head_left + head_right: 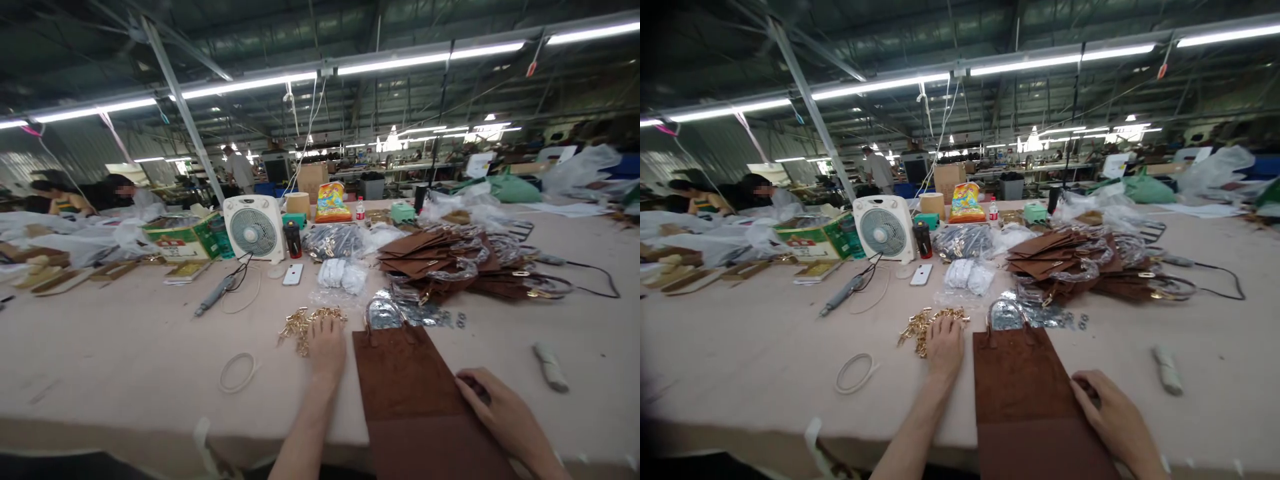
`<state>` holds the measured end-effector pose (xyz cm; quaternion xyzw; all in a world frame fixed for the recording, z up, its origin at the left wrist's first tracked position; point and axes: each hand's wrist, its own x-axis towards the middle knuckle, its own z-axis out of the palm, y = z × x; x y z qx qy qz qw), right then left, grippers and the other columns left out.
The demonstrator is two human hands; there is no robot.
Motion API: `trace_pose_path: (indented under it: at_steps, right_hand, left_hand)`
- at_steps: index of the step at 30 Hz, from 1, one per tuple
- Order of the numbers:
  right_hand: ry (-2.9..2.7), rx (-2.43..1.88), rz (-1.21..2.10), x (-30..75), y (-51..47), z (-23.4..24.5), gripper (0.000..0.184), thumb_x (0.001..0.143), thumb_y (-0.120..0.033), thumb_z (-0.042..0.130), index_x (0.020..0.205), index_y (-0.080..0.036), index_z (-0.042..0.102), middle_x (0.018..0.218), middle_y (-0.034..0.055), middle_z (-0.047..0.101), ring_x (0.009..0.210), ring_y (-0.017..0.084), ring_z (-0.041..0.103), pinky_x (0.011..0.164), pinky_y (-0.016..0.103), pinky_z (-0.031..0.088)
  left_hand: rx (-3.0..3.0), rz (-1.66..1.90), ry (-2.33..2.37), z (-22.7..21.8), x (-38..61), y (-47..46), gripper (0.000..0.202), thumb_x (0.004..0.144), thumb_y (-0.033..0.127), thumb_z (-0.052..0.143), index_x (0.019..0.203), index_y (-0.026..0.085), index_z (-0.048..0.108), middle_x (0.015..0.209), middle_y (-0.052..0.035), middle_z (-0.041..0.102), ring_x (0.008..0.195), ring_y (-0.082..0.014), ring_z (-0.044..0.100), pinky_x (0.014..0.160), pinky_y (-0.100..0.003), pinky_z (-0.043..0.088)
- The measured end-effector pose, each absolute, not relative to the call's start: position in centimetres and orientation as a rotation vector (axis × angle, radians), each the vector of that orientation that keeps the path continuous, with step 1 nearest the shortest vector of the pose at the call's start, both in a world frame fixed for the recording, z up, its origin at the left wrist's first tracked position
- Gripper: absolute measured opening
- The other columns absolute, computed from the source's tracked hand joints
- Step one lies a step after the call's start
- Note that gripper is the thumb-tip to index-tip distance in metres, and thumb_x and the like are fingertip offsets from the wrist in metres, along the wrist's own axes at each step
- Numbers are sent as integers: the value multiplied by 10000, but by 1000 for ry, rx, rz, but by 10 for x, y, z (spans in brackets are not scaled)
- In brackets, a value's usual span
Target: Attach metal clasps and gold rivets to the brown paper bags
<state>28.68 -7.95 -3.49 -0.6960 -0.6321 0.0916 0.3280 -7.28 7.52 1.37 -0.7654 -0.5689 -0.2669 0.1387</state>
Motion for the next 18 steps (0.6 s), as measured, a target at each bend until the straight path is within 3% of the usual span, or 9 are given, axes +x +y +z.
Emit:
trace_pose_path:
  at_steps: [6,11,14,18]
  right_hand:
    - [-1636,-1807,225,281,-81,-26,291,979,-514,542,1027,-269,692,1002,40,721,880,229,684,822,325,543]
    - [-1633,-1783,209,269,-81,-7,220,1015,-370,498,962,-250,674,946,46,695,861,219,663,826,323,526]
    - [-1615,-1786,181,266,-80,-1,188,1009,-310,502,947,-245,667,927,42,684,852,214,654,817,318,514]
    - [-1595,-1787,154,266,-82,-1,171,1002,-294,515,949,-245,670,920,39,685,844,213,651,809,320,507]
  left_hand:
    - [-1944,-880,-1799,16,-90,80,238,1053,270,489,1111,188,705,1227,-143,645,1171,-320,550,1013,-460,422]
    - [-1723,-1165,-1977,5,-108,95,351,1051,419,453,1161,184,688,1146,-130,656,1053,-309,586,897,-401,429]
    - [-1570,-1320,-2119,-1,-120,106,390,1024,484,463,1174,208,695,1156,-134,659,1027,-319,586,842,-407,438]
    - [-1407,-1490,-2368,-7,-138,114,367,978,451,500,1163,226,724,1111,-134,673,950,-324,600,788,-436,467]
